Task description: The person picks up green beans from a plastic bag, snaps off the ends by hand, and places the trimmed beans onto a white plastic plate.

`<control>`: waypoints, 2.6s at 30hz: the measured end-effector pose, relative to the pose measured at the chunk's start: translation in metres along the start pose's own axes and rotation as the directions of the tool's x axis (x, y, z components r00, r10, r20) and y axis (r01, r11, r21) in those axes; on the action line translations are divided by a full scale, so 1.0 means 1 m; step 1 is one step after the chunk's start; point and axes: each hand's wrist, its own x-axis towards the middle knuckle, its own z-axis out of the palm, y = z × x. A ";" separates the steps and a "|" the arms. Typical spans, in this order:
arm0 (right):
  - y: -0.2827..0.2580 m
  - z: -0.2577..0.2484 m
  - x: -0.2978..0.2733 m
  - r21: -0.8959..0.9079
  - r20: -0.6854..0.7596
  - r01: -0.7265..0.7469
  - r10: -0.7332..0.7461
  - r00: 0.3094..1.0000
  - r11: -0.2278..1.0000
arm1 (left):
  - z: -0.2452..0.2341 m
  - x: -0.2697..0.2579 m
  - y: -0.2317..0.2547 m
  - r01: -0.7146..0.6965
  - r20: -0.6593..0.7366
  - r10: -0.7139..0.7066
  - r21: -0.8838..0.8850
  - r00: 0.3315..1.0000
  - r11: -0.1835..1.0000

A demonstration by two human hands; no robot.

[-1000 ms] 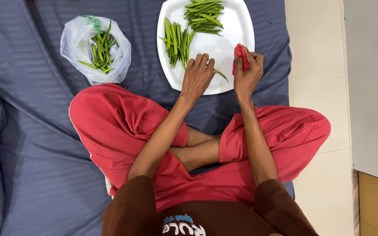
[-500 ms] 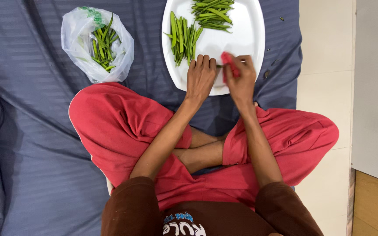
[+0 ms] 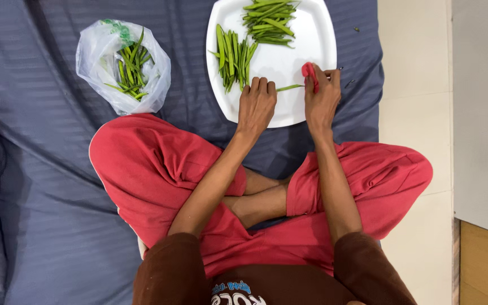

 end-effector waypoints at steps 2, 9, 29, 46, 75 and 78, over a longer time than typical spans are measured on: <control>0.000 0.000 -0.003 0.001 -0.052 0.025 -0.025 0.998 1.000 | 0.000 -0.003 0.002 0.020 0.019 -0.020 -0.005 1.000 1.000; -0.007 -0.006 -0.018 0.124 -0.033 0.095 -0.092 0.995 0.988 | 0.000 -0.008 -0.002 0.043 0.026 -0.043 -0.019 0.999 0.999; -0.003 0.005 -0.005 0.027 0.011 0.035 -0.035 0.999 0.999 | 0.008 -0.009 0.005 0.055 0.033 -0.057 0.045 0.998 0.997; -0.041 0.007 -0.025 0.037 0.146 0.196 -0.200 0.969 0.980 | 0.001 -0.012 0.003 0.178 0.074 -0.165 -0.223 0.984 0.958; -0.047 0.008 -0.032 0.137 0.151 0.172 -0.192 0.970 0.976 | 0.010 -0.015 -0.008 0.194 0.135 -0.166 -0.235 0.977 0.952; -0.040 0.013 -0.024 0.078 0.119 0.231 -0.239 0.964 0.970 | 0.009 -0.015 -0.006 0.189 0.129 -0.163 -0.226 0.978 0.956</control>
